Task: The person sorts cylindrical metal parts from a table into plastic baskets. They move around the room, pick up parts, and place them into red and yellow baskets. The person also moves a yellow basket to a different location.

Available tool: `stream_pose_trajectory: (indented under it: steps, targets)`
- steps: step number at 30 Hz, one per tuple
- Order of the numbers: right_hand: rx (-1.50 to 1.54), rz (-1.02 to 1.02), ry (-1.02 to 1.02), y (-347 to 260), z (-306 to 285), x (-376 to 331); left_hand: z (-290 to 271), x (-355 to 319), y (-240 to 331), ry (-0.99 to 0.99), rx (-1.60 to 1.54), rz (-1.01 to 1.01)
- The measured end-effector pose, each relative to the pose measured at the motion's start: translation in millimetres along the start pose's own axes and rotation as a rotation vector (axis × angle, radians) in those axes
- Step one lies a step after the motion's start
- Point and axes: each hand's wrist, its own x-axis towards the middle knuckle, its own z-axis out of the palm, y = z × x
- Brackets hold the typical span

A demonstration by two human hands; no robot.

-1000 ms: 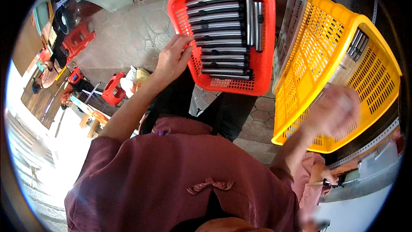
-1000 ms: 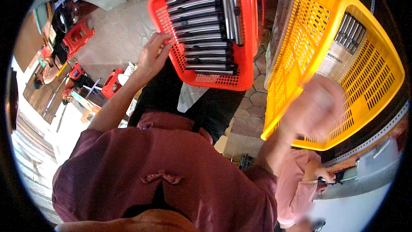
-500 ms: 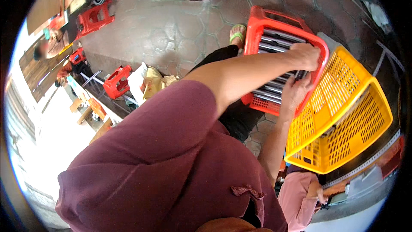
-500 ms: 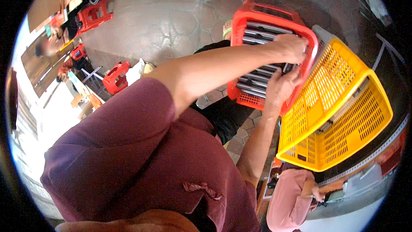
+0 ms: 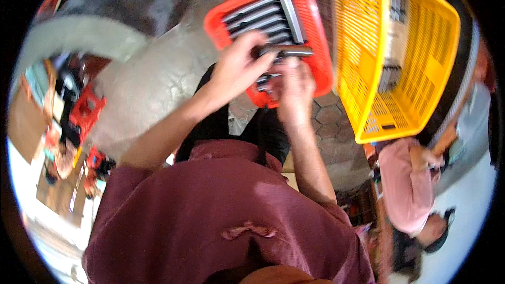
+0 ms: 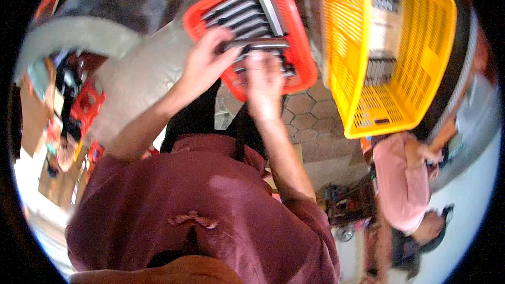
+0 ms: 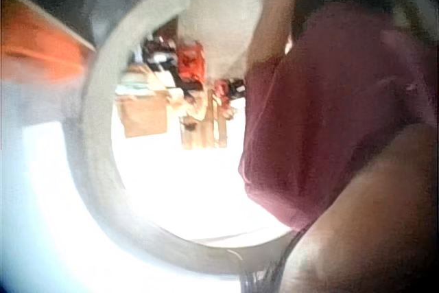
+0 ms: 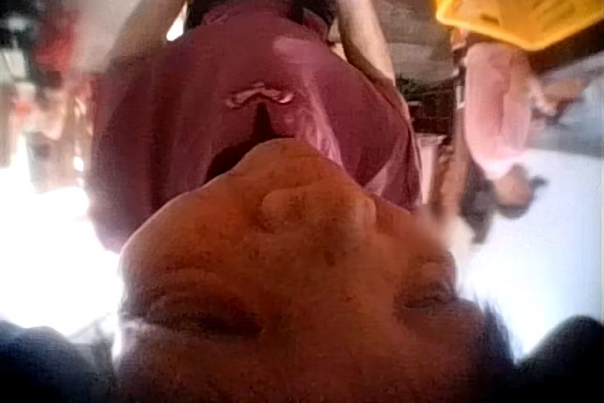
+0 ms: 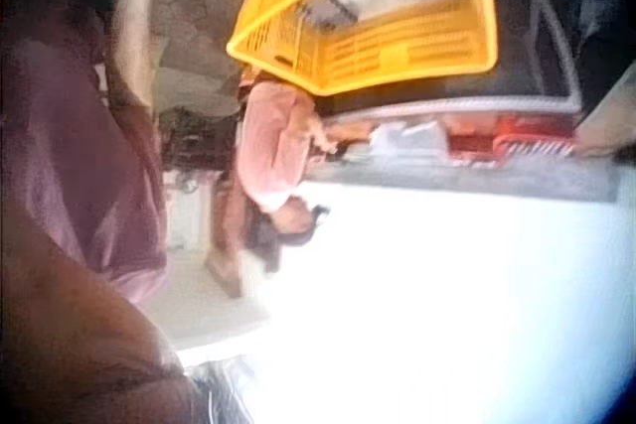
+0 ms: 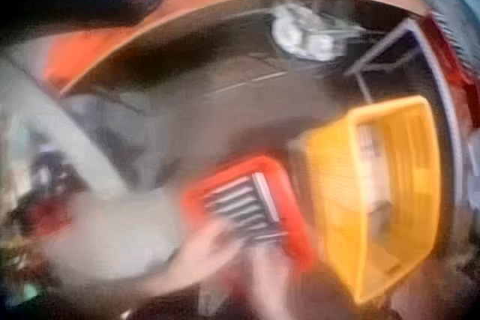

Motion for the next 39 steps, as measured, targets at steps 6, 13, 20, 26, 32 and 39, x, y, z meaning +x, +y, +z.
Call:
stream_pose_trajectory:
  steps: [6, 13, 20, 26, 32, 39]
  targets:
    - [0.202, -0.26, -0.08, -29, 2, -8, 22, -21, 39, 0.006, 0.214, 0.357]
    - [-0.761, -0.539, 0.196, -139, -169, 119, 131, 40, 69, -0.264, 0.292, 0.264]
    - [-1.635, -0.524, 0.371, -179, -300, 364, 169, 50, 29, -0.341, 0.411, 0.067]
    - [-1.781, -0.494, 0.389, -188, -314, 458, 178, 57, 27, -0.267, 0.363, 0.006]
    - [-1.88, -0.599, 0.434, -179, -319, 471, 182, 61, 33, -0.268, 0.312, -0.035]
    - [-1.93, -0.564, 0.419, -173, -328, 487, 178, 59, 31, -0.288, 0.315, -0.047]
